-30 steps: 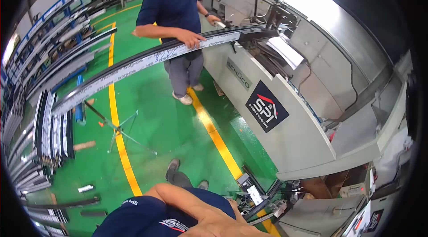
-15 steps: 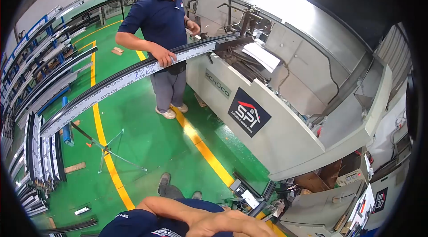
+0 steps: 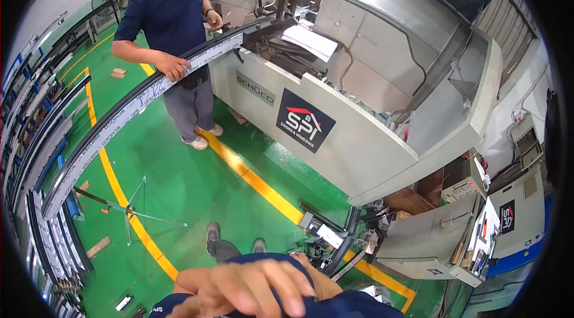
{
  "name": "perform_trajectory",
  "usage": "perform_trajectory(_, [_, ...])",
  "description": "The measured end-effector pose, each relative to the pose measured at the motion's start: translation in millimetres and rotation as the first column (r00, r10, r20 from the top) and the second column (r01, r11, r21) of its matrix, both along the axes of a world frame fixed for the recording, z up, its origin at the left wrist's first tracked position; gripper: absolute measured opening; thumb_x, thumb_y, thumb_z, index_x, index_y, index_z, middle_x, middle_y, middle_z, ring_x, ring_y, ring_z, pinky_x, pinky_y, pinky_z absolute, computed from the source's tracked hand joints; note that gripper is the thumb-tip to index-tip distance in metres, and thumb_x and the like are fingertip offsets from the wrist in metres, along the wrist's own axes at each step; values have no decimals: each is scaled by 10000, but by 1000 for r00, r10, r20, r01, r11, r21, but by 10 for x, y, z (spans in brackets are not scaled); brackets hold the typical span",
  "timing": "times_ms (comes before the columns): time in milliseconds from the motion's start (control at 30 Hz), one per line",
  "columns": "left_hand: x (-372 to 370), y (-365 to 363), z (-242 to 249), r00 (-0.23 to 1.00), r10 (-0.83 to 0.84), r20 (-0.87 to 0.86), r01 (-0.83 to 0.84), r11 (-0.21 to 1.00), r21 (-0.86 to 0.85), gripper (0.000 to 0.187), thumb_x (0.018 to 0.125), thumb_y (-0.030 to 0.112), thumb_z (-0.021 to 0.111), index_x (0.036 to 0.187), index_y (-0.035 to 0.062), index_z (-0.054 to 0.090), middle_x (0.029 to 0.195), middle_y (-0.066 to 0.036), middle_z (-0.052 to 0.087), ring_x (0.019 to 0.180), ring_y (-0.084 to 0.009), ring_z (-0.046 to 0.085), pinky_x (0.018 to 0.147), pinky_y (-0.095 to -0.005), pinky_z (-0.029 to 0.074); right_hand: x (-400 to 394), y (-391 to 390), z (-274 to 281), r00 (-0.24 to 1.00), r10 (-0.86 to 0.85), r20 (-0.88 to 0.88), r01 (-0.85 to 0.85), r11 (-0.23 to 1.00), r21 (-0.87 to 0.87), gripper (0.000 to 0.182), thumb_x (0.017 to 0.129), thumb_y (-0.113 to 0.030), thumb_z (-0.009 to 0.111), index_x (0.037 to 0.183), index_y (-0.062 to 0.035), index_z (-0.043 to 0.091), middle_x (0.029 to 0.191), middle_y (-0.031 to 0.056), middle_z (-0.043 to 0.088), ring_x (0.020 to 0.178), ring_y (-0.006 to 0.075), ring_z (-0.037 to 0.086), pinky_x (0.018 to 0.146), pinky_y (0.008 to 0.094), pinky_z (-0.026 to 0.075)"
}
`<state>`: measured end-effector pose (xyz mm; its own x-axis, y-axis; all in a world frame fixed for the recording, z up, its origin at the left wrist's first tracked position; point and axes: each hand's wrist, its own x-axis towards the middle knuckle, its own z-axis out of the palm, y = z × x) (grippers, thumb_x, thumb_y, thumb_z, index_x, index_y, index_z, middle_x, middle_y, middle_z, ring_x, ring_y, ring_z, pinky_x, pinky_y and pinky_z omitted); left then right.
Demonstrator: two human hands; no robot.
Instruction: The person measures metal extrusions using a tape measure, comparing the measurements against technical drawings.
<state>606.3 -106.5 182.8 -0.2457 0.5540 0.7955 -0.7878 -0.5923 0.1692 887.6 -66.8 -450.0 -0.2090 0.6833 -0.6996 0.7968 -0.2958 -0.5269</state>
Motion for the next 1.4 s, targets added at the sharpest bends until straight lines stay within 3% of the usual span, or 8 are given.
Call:
perform_trajectory(133, [-146, 87, -72, 856, 423, -297, -456, 888, -49, 338, 1017, 397, 590, 1161, 92, 573, 980, -83, 669, 975, -288, 636, 827, -437, 518, 12, -17, -76, 1000, 24, -11, -23, 998, 62, 533, 821, -498, 679, 1083, -41, 762, 1093, 223, 739, 1065, 365, 705, 931, 436, 537])
perform_trajectory(300, [-130, -91, 419, -25, 780, -625, -721, 419, 552, 304, 812, 136, 695, 1110, 77, 686, 1094, -93, 699, 941, -256, 663, 769, -372, 545, -3, -11, 220, 998, -66, -7, 66, 997, 28, 542, 837, -505, 652, 1081, -33, 761, 1080, 235, 737, 1052, 373, 707, 920, 443, 538])
perform_trajectory(467, [172, 234, 471, 108, 875, -473, -732, 392, 557, 227, 753, 157, 677, 948, 81, 767, 976, -100, 756, 821, -245, 706, 669, -329, 581, -14, -22, 237, 998, -64, 6, 64, 998, 7, 530, 852, -481, 656, 1109, -29, 755, 1098, 223, 740, 1068, 358, 706, 938, 420, 533])
perform_trajectory(700, [266, 74, 414, 522, 501, -691, -574, 805, 150, 193, 833, 174, 729, 975, 43, 736, 979, -96, 690, 805, -223, 664, 682, -283, 517, 83, -156, -204, 983, -174, -61, 174, 985, -14, 518, 876, -475, 652, 1133, -38, 756, 1108, 217, 741, 1101, 356, 696, 969, 417, 520])
perform_trajectory(867, [164, -8, 367, 189, 392, -900, -331, 889, 317, 463, 909, 337, 645, 1252, 34, 572, 1180, -103, 569, 1107, -240, 584, 973, -371, 472, 108, -201, 45, 985, -160, -63, 160, 987, 4, 522, 875, -476, 656, 1133, -34, 755, 1111, 218, 740, 1105, 355, 696, 969, 418, 519])
perform_trajectory(1033, [133, 39, 380, 180, 545, -819, -504, 766, 399, 111, 865, 133, 610, 933, 49, 633, 1009, -49, 559, 959, -207, 583, 808, -323, 499, 88, -236, 117, 994, -100, -48, 99, 995, -4, 526, 874, -478, 659, 1134, -31, 754, 1113, 219, 740, 1108, 353, 695, 970, 419, 519])
perform_trajectory(1133, [32, 21, 245, 385, 366, -848, -375, 901, 218, 325, 943, 41, 559, 1249, -27, 644, 1140, -198, 636, 882, -278, 669, 807, -391, 568, 79, -170, 118, 995, -92, -42, 92, 996, 1, 529, 873, -479, 662, 1135, -29, 754, 1114, 219, 739, 1111, 352, 694, 970, 419, 518])
perform_trajectory(1400, [36, 142, 224, 820, 219, -528, -82, 959, 271, 280, 1046, 152, 552, 1160, -37, 723, 1121, -136, 727, 889, -260, 705, 749, -342, 550, 70, -51, 82, 998, -61, -35, 61, 998, -21, 569, 862, -508, 672, 1144, -20, 750, 1128, 225, 734, 1111, 358, 693, 966, 424, 520])
